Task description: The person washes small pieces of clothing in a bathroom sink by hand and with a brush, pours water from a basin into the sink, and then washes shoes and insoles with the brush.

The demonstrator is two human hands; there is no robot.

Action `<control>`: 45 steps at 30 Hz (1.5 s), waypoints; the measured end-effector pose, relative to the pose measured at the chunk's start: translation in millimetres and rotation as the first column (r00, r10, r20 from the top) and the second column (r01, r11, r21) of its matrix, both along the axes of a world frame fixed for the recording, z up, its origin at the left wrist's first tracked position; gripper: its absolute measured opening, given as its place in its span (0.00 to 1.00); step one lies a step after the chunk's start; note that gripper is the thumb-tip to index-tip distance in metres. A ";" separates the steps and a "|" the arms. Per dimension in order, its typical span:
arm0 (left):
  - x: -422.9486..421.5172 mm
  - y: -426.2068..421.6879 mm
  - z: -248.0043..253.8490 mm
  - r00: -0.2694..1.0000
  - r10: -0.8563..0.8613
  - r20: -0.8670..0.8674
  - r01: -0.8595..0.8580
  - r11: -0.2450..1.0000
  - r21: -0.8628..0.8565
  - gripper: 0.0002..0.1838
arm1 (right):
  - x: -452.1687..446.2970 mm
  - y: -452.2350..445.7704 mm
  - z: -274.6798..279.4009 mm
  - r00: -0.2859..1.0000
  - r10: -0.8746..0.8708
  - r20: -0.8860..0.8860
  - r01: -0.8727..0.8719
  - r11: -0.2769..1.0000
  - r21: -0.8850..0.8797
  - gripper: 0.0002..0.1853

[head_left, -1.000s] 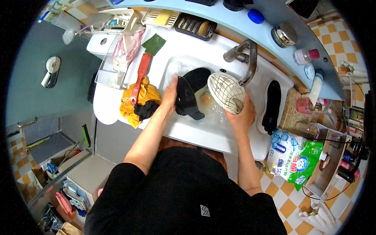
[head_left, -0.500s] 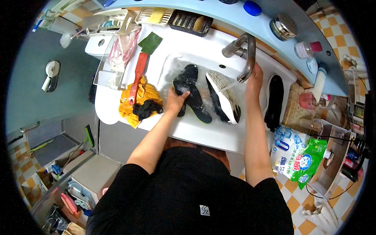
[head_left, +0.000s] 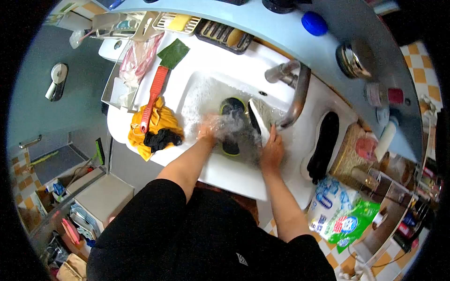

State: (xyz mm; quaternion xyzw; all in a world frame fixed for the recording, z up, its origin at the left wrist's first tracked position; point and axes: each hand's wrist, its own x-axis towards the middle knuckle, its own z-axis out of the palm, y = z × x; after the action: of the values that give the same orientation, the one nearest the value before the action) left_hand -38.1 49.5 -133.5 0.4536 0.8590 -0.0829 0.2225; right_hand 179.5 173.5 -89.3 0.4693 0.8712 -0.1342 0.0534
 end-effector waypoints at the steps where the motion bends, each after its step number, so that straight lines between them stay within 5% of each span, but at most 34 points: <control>1: -7.5 -0.4 -15.5 0.986 0.056 0.155 -0.057 0.998 0.002 0.27 | 2.4 -1.5 -5.4 0.998 0.030 0.058 -0.031 0.999 0.014 0.43; 4: -15.1 0.6 -53.7 0.755 0.300 0.584 -0.428 0.899 0.092 0.26 | 2.5 -7.6 -35.4 0.993 0.075 0.088 -0.085 0.989 0.118 0.37; 6: -17.6 -5.9 -73.3 0.742 0.277 0.610 -0.419 0.903 0.100 0.24 | 0.6 -10.8 -49.0 0.989 0.050 0.136 -0.067 0.990 0.127 0.36; 9: -24.3 -4.9 -77.9 0.916 0.106 0.386 -0.117 0.993 0.006 0.22 | -1.1 -1.4 -34.5 0.996 -0.036 0.085 0.036 0.999 0.008 0.35; 11: -39.7 36.3 -11.8 0.923 0.173 0.344 -0.176 0.984 -0.021 0.19 | -11.3 10.3 9.5 0.974 -0.223 -0.034 0.212 0.957 -0.197 0.35; 12: -43.2 26.5 43.4 0.666 0.291 0.687 -0.509 0.851 0.133 0.16 | -11.4 9.3 29.9 0.961 -0.278 -0.001 0.266 0.921 -0.283 0.42; 15: -54.0 14.8 56.6 0.001 0.256 0.967 -0.853 0.505 -0.133 0.15 | 2.8 -5.6 56.5 0.918 -0.367 -0.148 0.331 0.918 -0.219 0.42; 22: -62.3 -18.9 134.1 -0.271 0.104 0.957 -0.832 0.474 -0.287 0.20 | 19.8 -23.6 92.9 0.788 -0.374 -0.489 0.332 0.927 -0.174 0.49; 29: -60.0 -39.7 132.8 -0.533 -0.060 0.844 -0.747 0.502 -0.436 0.22 | 16.8 -29.4 112.4 0.793 -0.486 -0.367 0.496 0.865 -0.074 0.56; 31: -65.9 -38.6 127.6 -0.346 0.018 0.938 -0.788 0.537 -0.301 0.23 | 26.2 -23.3 100.8 0.706 -0.614 -0.354 0.568 0.789 -0.236 0.66; 34: -77.4 -31.7 104.0 0.137 0.108 0.985 -0.833 0.551 0.055 0.22 | 40.8 -15.7 62.3 0.584 -0.732 -0.351 0.600 0.680 -0.421 0.71; 37: -85.5 -18.6 89.5 0.759 0.277 0.589 -0.545 0.766 0.342 0.23 | 24.9 -16.7 53.0 0.560 -0.813 -0.159 0.721 0.572 -0.390 0.73; 38: -76.5 -14.6 94.0 0.879 0.275 0.388 -0.427 0.816 0.389 0.22 | 17.8 -17.6 53.7 0.664 -0.744 -0.068 0.696 0.649 -0.307 0.73; 41: -60.3 -6.6 67.0 0.999 0.050 -0.018 -0.039 0.914 0.403 0.20 | 5.9 -25.3 66.8 0.768 -0.640 -0.024 0.619 0.752 -0.225 0.59; 45: -18.3 10.1 43.5 0.984 0.171 -0.047 -0.157 0.964 0.216 0.19 | 6.8 -20.9 106.5 0.820 -0.573 0.020 0.533 0.749 -0.394 0.51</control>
State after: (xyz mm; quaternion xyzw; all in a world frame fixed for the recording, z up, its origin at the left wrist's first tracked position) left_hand -56.4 59.7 -90.0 0.3990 0.9044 0.0128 0.1509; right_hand 186.2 152.7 17.2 0.6788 0.6511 -0.3347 0.0573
